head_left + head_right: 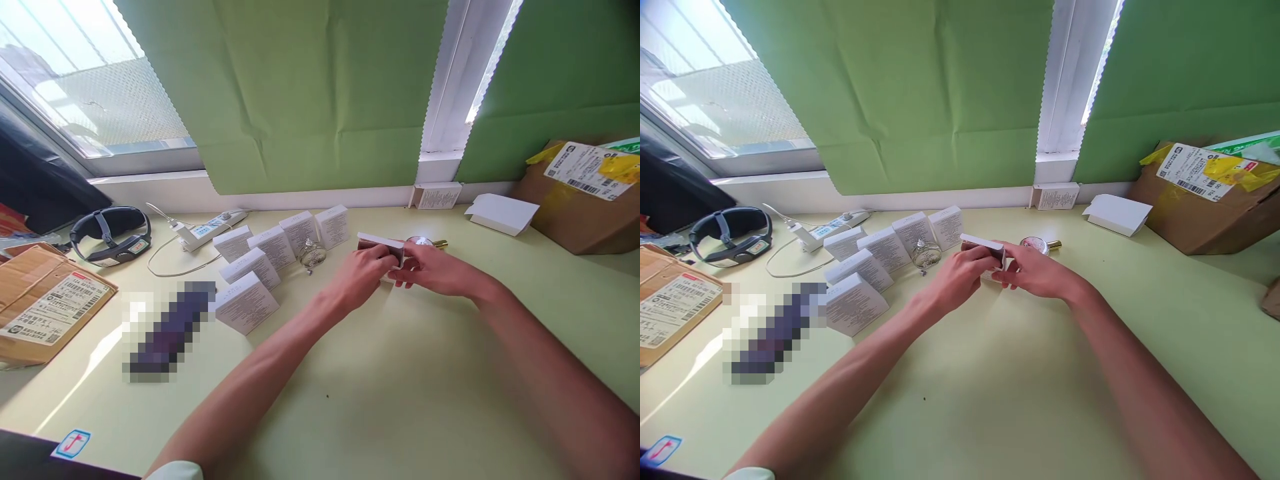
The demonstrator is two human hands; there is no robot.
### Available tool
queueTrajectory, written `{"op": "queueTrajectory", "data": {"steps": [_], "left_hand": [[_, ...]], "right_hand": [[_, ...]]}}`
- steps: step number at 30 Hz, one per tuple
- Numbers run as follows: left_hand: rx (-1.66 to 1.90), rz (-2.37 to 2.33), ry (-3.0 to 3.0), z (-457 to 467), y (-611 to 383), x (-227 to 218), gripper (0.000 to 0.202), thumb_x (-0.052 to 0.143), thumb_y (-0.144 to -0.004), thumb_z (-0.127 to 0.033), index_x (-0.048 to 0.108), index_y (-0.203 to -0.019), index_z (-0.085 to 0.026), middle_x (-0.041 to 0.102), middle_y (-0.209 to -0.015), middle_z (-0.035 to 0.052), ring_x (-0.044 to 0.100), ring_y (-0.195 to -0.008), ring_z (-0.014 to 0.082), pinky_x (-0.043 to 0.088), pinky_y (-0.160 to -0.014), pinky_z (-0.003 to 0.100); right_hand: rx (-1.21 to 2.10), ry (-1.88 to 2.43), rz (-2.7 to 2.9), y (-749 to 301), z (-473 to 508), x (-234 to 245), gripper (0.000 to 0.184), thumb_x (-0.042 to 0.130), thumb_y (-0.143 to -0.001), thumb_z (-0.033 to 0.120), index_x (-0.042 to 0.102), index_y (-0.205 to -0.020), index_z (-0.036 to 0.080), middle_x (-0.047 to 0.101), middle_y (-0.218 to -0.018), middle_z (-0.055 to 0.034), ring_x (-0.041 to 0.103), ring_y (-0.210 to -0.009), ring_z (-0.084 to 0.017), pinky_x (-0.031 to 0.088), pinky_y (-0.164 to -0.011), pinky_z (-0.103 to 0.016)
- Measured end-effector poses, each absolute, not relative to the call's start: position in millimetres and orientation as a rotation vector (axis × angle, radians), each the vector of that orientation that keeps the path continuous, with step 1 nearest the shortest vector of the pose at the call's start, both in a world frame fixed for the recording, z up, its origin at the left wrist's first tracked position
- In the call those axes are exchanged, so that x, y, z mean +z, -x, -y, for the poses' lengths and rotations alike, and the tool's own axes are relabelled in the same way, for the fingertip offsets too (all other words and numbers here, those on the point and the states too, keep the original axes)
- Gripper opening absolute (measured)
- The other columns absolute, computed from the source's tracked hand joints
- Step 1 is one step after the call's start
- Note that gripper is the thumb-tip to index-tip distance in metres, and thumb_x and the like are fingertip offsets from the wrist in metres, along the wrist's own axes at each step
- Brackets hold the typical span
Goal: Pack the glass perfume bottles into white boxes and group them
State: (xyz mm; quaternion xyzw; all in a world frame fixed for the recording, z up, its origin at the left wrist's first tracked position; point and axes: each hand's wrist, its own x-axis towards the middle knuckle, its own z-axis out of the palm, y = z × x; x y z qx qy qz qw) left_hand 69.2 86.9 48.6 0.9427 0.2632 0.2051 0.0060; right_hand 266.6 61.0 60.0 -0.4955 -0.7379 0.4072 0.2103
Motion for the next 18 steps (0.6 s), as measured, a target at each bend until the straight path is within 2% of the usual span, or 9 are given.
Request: {"op": "queueTrajectory", "data": {"steps": [6, 12, 18], "left_hand": [[0.59, -0.736, -2.957, -84.9, -61.4, 54.1, 0.042, 0.039, -0.081, 0.002, 0.063, -0.108, -0.017, 0.066, -0.106, 0.0065, 0.06, -0.098, 0.0206, 0.047, -0.079, 0.03], [0.504, -0.875, -3.019, -76.9, -62.5, 58.9, 0.039, 0.042, -0.079, 0.001, 0.066, -0.104, -0.019, 0.063, -0.102, 0.0076, 0.058, -0.092, 0.0213, 0.044, -0.067, 0.029], [0.446, -0.908, -3.028, -77.9, -66.7, 59.1, 0.036, 0.042, -0.08, -0.001, 0.068, -0.101, -0.017, 0.065, -0.099, 0.0077, 0.06, -0.088, 0.021, 0.043, -0.065, 0.029]], "right_hand": [[1.178, 1.444, 1.996, -263.1, -67.2, 38.0, 0.032, 0.066, -0.081, 0.04, 0.056, -0.108, 0.027, 0.069, -0.083, -0.0021, 0.069, -0.076, -0.024, 0.055, -0.06, -0.035], [1.175, 1.41, 2.044, -266.5, -70.4, 28.6, 0.021, 0.063, -0.081, 0.041, 0.058, -0.095, 0.026, 0.069, -0.083, -0.0023, 0.068, -0.078, -0.024, 0.055, -0.064, -0.036], [1.167, 1.395, 2.052, -266.4, -70.6, 26.9, 0.023, 0.064, -0.079, 0.041, 0.057, -0.095, 0.027, 0.068, -0.082, -0.0011, 0.066, -0.078, -0.024, 0.053, -0.063, -0.036]]}}
